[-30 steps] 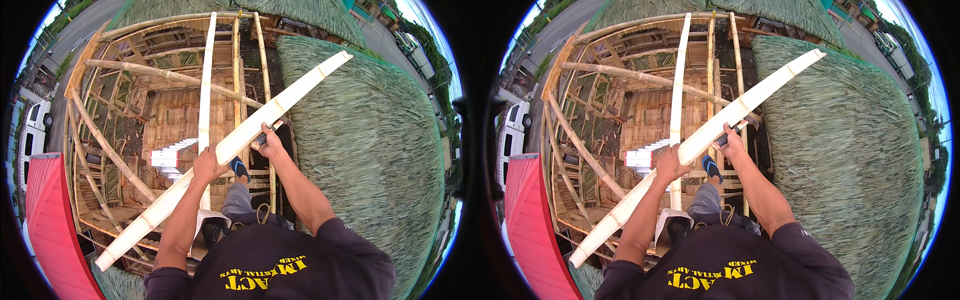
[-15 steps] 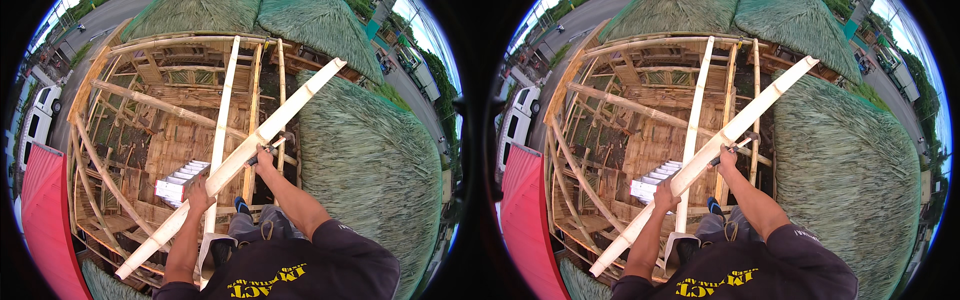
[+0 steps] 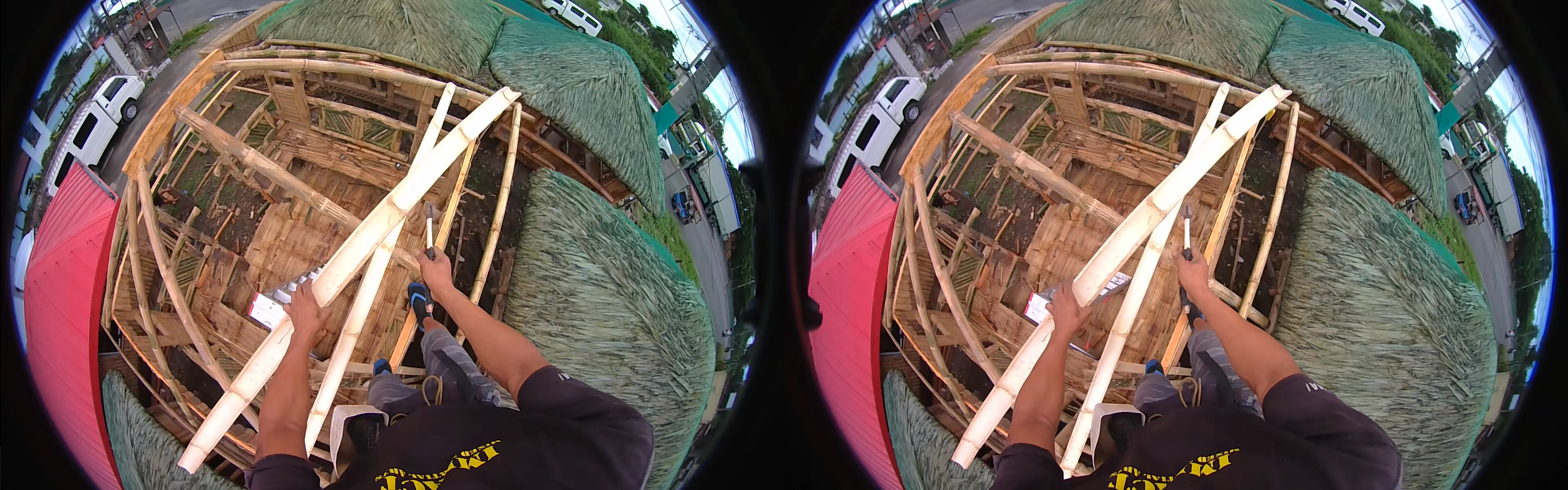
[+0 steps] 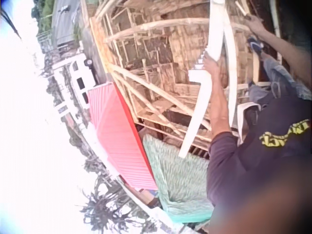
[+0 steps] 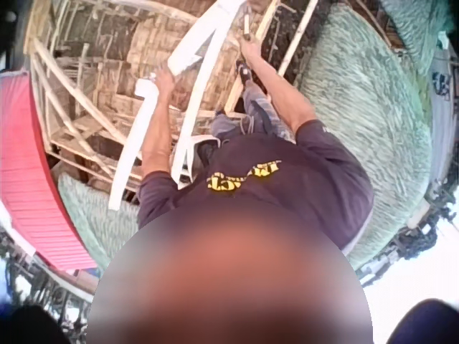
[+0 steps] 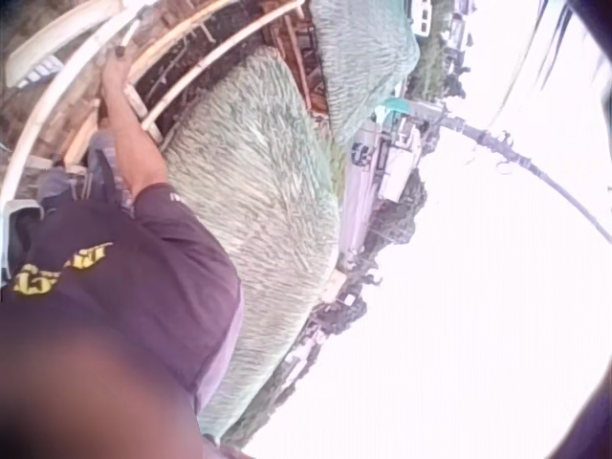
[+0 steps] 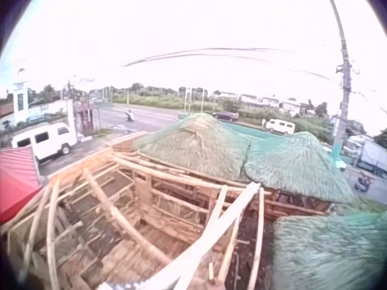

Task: The person hammers nails into long bamboo strips to attach them to a bamboo roof frame. They repeatedly position each strip, drive nails with a hammer, and adjust placement to secure the pieces to the underlying structure.

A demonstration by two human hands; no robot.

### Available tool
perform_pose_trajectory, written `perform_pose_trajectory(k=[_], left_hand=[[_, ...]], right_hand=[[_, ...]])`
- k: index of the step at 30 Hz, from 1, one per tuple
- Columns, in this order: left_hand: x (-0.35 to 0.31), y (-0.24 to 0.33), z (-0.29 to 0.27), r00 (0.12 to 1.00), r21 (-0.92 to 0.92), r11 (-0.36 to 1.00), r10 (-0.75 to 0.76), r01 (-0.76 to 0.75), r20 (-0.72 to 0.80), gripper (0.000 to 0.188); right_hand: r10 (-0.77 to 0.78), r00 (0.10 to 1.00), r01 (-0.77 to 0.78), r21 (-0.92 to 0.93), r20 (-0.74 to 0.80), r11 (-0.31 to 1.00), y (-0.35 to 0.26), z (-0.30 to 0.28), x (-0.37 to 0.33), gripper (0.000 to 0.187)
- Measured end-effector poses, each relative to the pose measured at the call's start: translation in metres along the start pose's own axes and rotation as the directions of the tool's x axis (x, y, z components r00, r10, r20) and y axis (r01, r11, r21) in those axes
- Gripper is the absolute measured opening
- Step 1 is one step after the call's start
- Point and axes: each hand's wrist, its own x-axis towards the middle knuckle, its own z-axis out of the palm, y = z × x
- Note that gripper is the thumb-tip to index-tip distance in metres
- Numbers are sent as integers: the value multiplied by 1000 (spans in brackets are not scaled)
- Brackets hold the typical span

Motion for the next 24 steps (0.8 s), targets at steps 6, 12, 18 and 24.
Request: perform_pose_trajectory(k=[6, 12, 18, 24], left_hand=[[96, 37, 45, 985, -20, 987, -160, 162, 72, 88], [175, 10, 73, 962, 20, 962, -271, 271, -22, 90], [219, -68, 100, 969, 70, 973, -212, 221, -124, 90], [238, -133, 116, 956, 53, 982, -166, 184, -241, 91]], right_hand=[[65, 974, -1, -281, 218, 960, -24, 55, 126, 27], [-53, 897, 287, -488, 439, 824, -24, 71, 239, 32], [-112, 822, 462, -538, 559, 705, -5, 119, 306, 30], [-224, 692, 663, -481, 686, 573, -4, 181, 342, 33]])
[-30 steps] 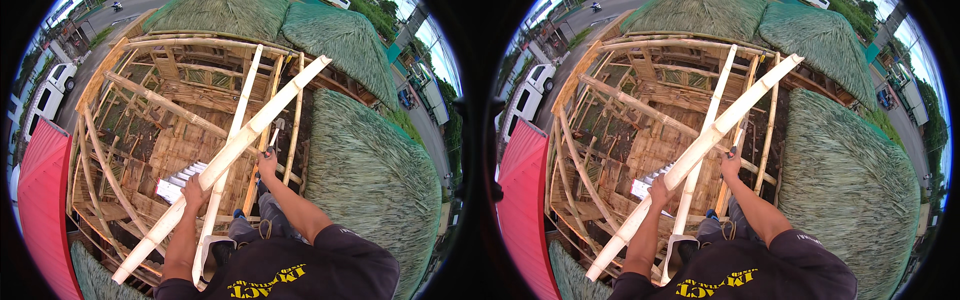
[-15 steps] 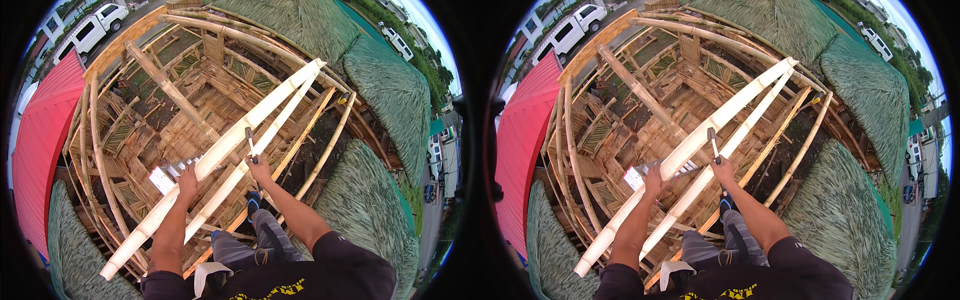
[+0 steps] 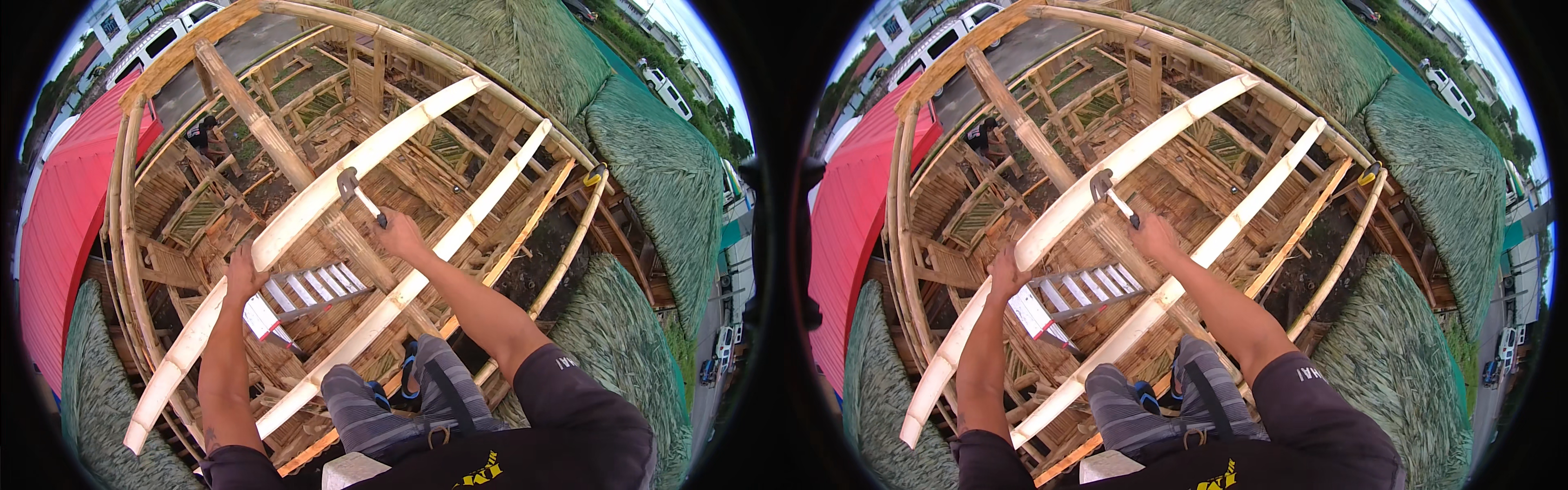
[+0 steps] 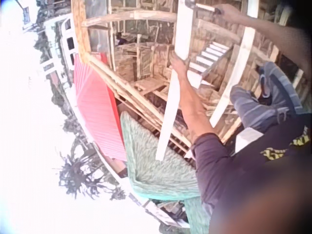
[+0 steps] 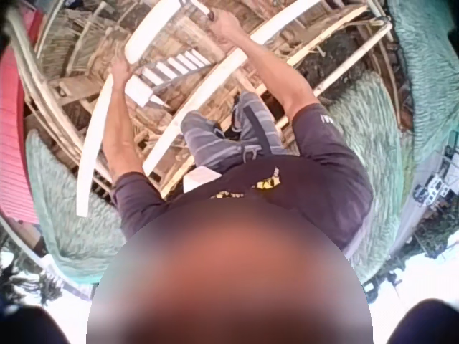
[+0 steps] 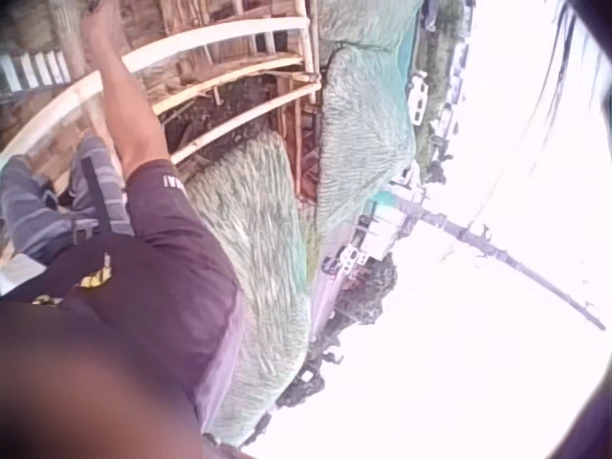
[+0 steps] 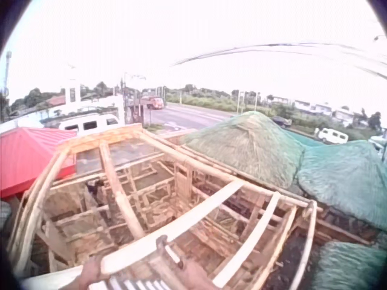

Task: The person hammers nails into long bamboo strips to attach them to a bamboo roof frame. They repeatedly position each strip, drive nails with a hammer, and adjust placement to secure the pieces to the underlying structure.

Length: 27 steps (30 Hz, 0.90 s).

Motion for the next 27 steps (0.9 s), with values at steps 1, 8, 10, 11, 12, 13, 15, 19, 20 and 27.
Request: perform_pose_trajectory(k=[1, 8, 10, 11, 12, 13, 15, 19, 20, 27], left_hand=[[2, -5, -1, 1000, 57, 998, -14, 15, -13, 92], [30, -24, -24, 996, 111, 990, -88, 90, -18, 92], [39, -30, -26, 995, 127, 987, -91, 95, -42, 92], [43, -33, -26, 996, 126, 988, -87, 91, -32, 93], [46, -37, -26, 997, 129, 988, -78, 81, -29, 94], [50, -40, -26, 997, 134, 988, -68, 73, -45, 94], [55, -47, -27, 997, 137, 990, -10, 20, -71, 96], [65, -56, -39, 998, 116, 992, -47, 50, -31, 98], [68, -58, -42, 998, 93, 993, -64, 66, -23, 99], [86, -69, -54, 991, 154, 982, -122, 113, 49, 104]], right_hand=[[-66, 998, 66, -21, 1, 998, -5, 4, 9, 34], [-358, 931, 365, -153, 72, 918, -42, 29, 84, 53], [-438, 897, 439, -221, 59, 871, -54, 47, 105, 62], [-471, 880, 471, -240, 62, 849, -60, 57, 115, 63], [-483, 872, 485, -261, 74, 835, -66, 67, 125, 64], [-473, 876, 478, -300, 95, 825, -72, 76, 134, 65], [-489, 864, 501, -300, 120, 812, -83, 92, 151, 66], [-468, 865, 502, -293, 181, 814, -102, 115, 177, 67], [-477, 863, 505, -323, 166, 801, -106, 121, 181, 68], [-481, 876, 464, -284, 10, 839, -125, 143, 191, 73]])
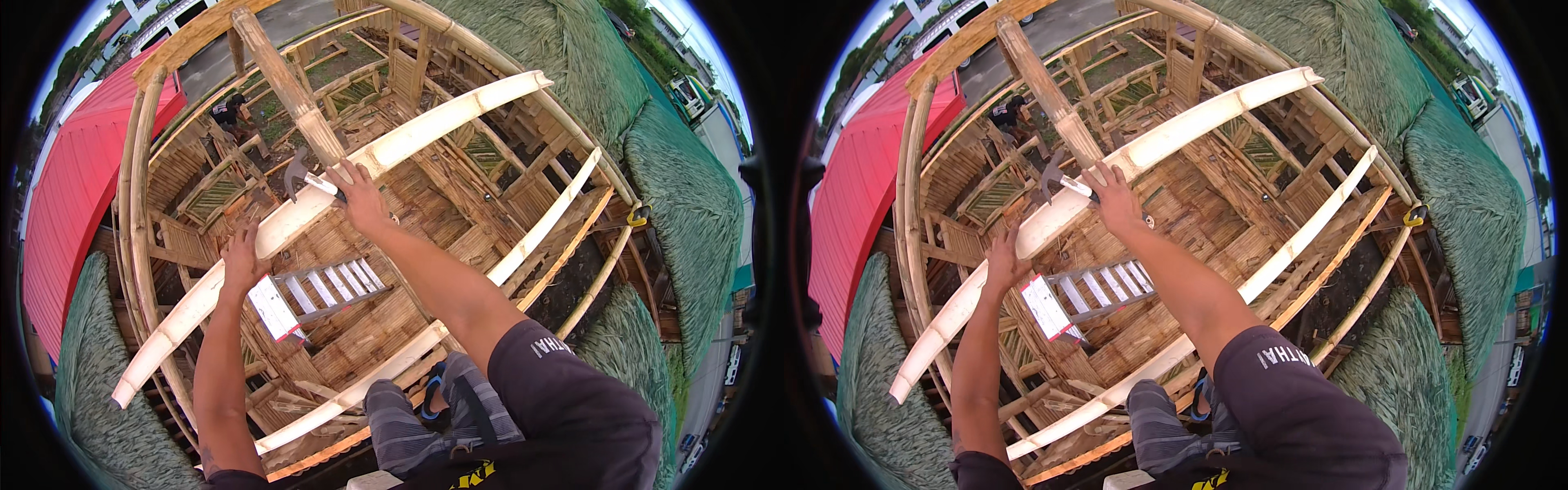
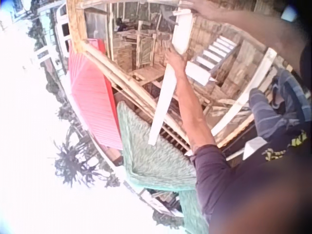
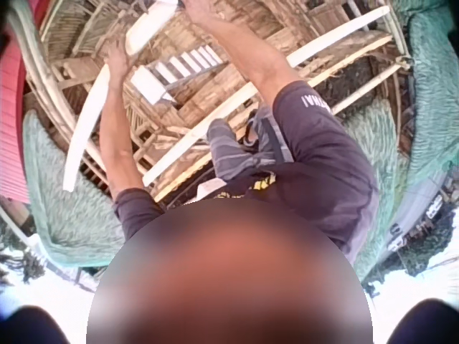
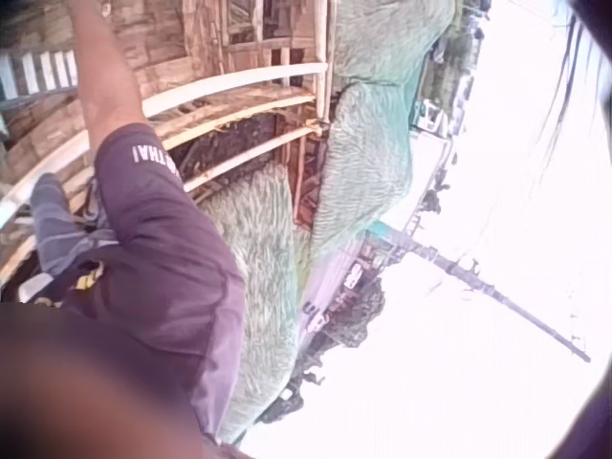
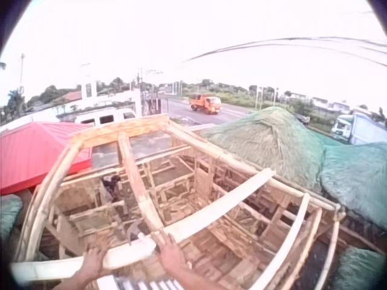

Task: The person hammers nails into long bamboo strips to attach them to a bamboo roof frame. They repeatedly position each strip, drive nails with a hammer, and adjust placement to secure the pieces to the underlying structure.

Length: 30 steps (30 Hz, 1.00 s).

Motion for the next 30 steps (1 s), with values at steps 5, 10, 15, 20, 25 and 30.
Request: perform_pose_trajectory(k=[5, 10, 15, 20, 25, 30], left_hand=[[4, 1, 0, 997, 23, 999, -51, 49, 60, 110], [-3, 21, -18, 989, 89, 988, -130, 123, 72, 109], [-117, 69, -91, 953, -463, 886, 148, -9, 264, 38], [-336, 132, -173, 385, -340, 892, 214, 297, 898, 29], [-439, 170, -148, 604, -59, 848, -325, 527, 727, 36], [-433, 165, -93, 631, -27, 820, -418, 572, 654, 38]], right_hand=[[-18, 996, 27, -104, 86, 994, -4, -10, 6, 74], [55, 993, -47, -72, 107, 996, -12, -12, 8, 72], [130, 981, -112, -128, 142, 985, -21, -13, 12, 77], [165, 969, -147, -109, 184, 983, -25, -18, 14, 77], [164, 968, -145, -107, 189, 984, -27, -21, 15, 77], [168, 971, -149, -117, 169, 982, -26, -23, 16, 77]])
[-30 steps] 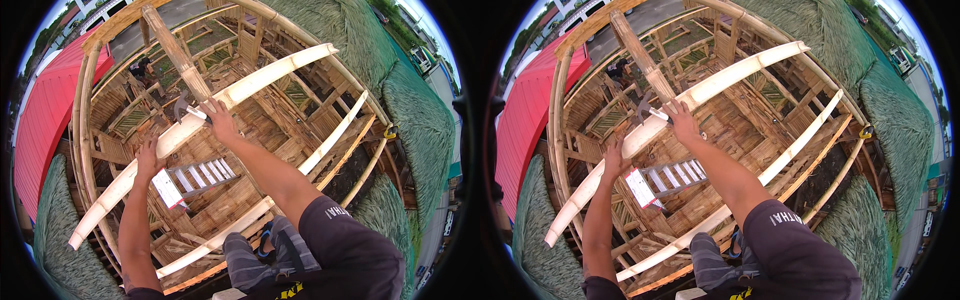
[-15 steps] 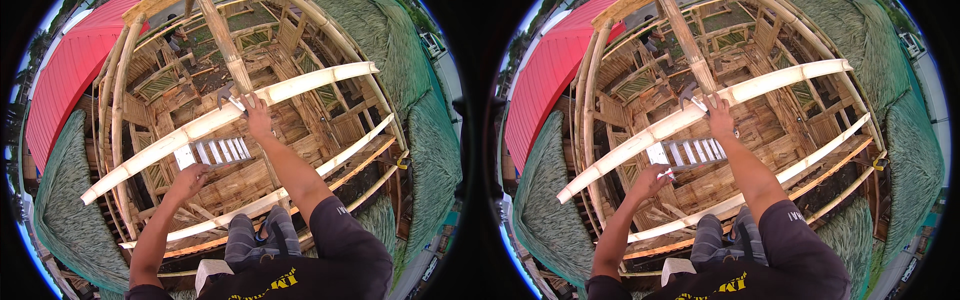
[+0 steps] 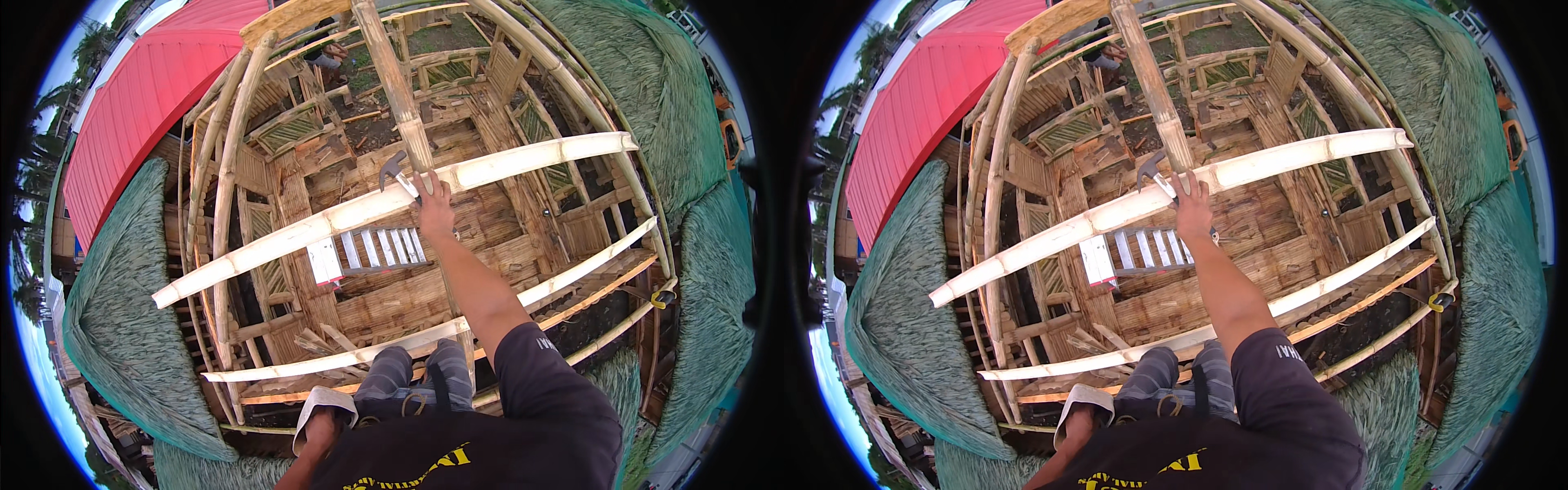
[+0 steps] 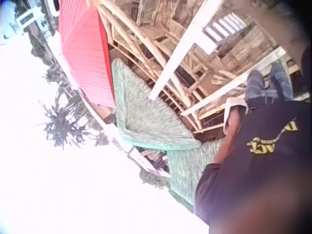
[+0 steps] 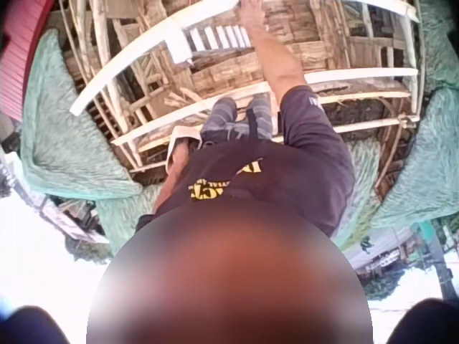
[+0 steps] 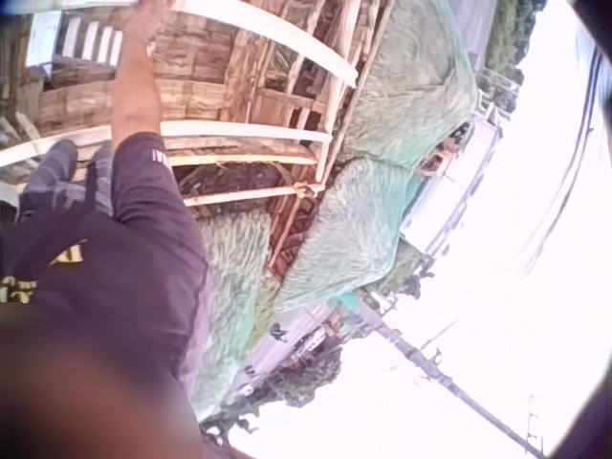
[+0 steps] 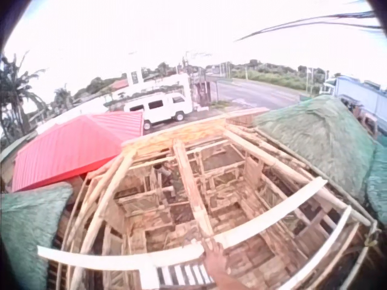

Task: The person hammers nails into long bamboo strips to attach them to a bamboo roof frame. They repeatedly position each strip, drive nails with a hammer, and adjust placement to secure the pieces to the underlying structure.

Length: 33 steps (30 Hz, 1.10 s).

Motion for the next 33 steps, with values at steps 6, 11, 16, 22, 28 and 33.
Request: perform_pose_trajectory(k=[6, 11, 16, 22, 28, 33], left_hand=[[-6, 3, -9, 991, -32, 991, -129, 130, 26, 36], [2, -1, -16, 993, 76, 993, -96, 90, 74, 29], [-10, -8, -32, 998, 46, 999, 16, -19, 61, 25], [-29, 15, -89, 946, -322, 890, 307, -323, -101, 17], [239, 144, -158, 605, -392, 529, 320, -753, -729, 17], [415, 258, -186, 394, -370, 359, -8, -857, -919, 15]], right_hand=[[22, 997, -23, 3, 70, 1000, 1, -3, 1, 76], [33, 997, -35, 18, 75, 999, -4, -6, 3, 76], [56, 993, -54, -20, 104, 998, -10, -12, 3, 76], [34, 995, -32, -30, 94, 999, -6, -9, 3, 76], [34, 999, -33, -17, 15, 999, 1, 6, 7, 78], [61, 998, -61, 23, -9, 998, -4, 6, 4, 76]])
